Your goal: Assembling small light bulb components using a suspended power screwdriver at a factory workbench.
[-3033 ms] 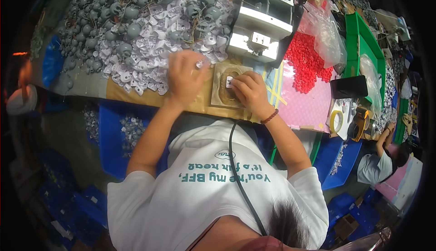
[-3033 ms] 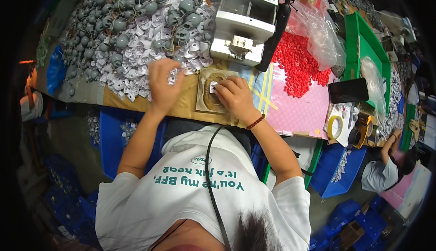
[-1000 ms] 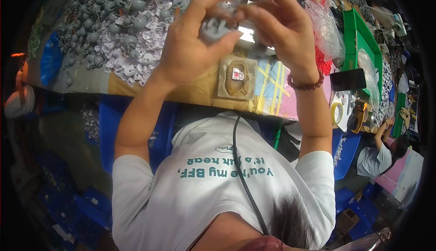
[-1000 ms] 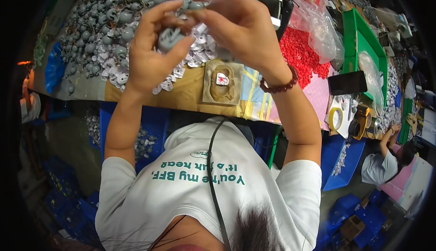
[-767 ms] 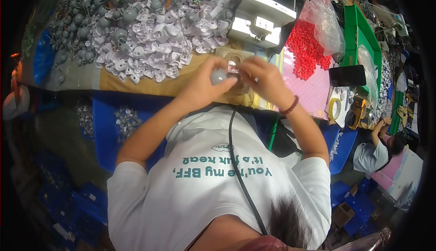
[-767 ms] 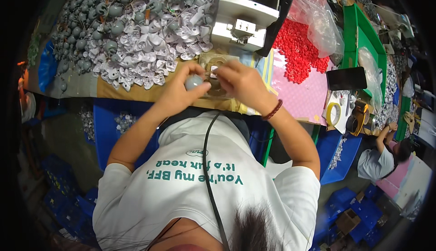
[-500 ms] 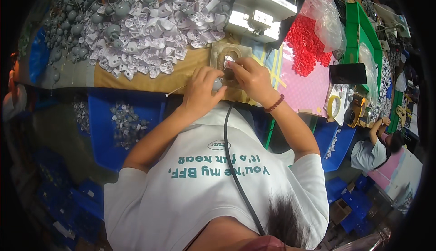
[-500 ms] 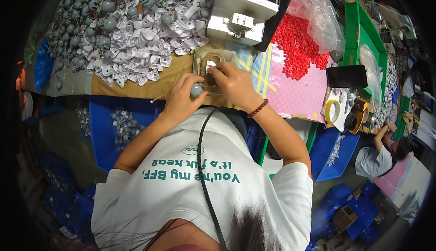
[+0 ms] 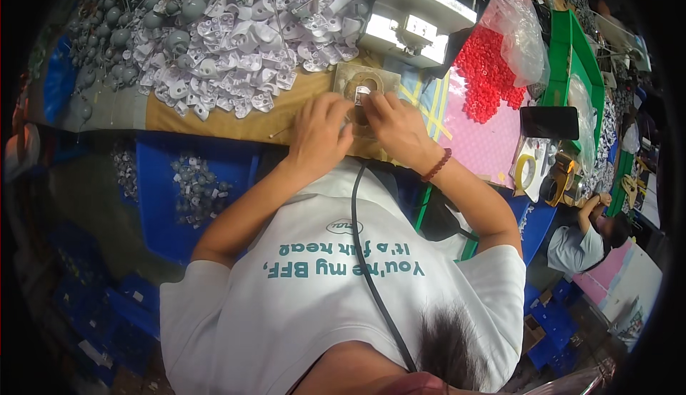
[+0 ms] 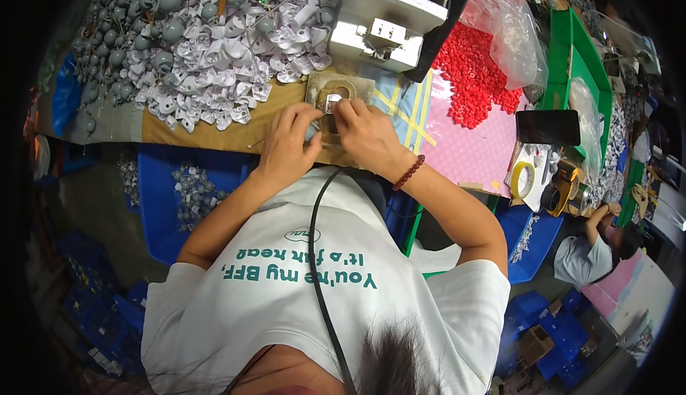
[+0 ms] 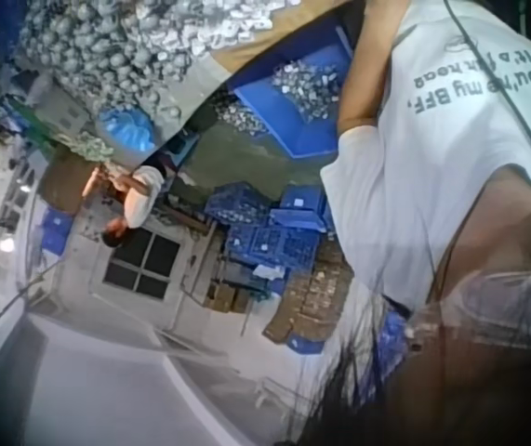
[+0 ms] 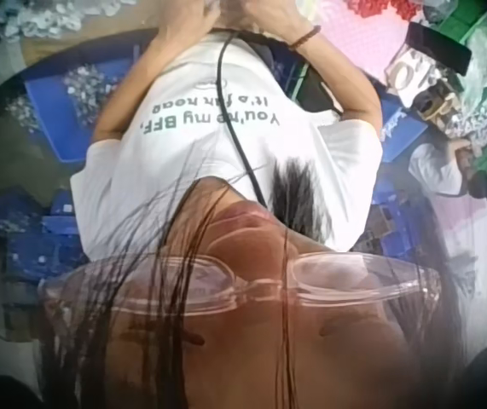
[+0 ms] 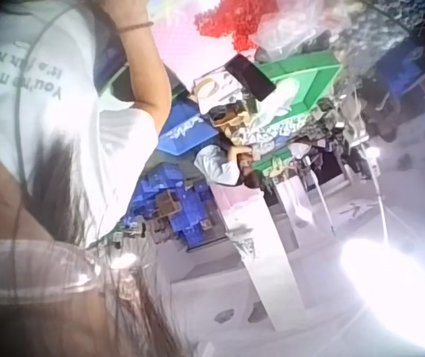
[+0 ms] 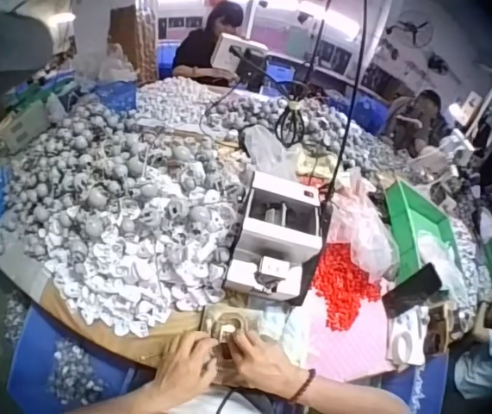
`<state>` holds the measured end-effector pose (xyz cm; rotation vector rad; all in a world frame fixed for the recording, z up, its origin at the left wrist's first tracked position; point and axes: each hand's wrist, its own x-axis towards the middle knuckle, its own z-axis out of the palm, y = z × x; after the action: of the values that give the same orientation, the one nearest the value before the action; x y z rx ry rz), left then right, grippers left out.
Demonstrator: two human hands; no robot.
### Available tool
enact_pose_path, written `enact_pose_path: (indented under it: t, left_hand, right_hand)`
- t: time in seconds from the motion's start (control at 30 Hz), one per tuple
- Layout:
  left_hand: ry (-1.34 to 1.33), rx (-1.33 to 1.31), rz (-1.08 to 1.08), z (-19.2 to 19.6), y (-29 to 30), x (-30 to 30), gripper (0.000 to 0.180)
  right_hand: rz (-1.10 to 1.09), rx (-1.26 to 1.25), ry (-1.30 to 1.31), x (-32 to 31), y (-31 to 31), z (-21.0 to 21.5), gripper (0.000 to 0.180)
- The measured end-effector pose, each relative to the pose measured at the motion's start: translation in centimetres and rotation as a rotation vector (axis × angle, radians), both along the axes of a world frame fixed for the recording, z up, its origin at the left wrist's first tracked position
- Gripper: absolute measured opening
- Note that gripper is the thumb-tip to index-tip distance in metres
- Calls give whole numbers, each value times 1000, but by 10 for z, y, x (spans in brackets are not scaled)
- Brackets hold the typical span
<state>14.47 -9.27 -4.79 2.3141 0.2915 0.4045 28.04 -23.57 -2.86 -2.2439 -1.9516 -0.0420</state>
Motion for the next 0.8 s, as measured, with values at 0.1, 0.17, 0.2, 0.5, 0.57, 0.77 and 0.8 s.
enact_pose_path:
  t: [0.1,0.17,0.2,0.5,0.57,0.77,0.8]
  left_hand:
    - [22,308,9,7,-3,8,44]
    - [39,348,-39,-3,-5,10,48]
    - [48,369,-63,-8,-5,11,51]
    - [-22,558,-128,-14,-1,15,40]
    - [-32,570,-128,-14,-1,15,40]
    - [-35,567,-130,-14,0,15,40]
    - [-36,563,-130,-13,0,14,40]
  right_hand:
    - [-28,39,58,-1,-2,0,36]
    - [-50,103,247,9,-7,0,38]
    - [-61,136,340,17,-11,1,40]
    - [-400,192,625,35,-57,-15,37]
    - [-455,210,489,30,-54,-31,35]
    - [-740,589,947,24,-31,-57,30]
    - [-736,640,1038,25,-28,-59,30]
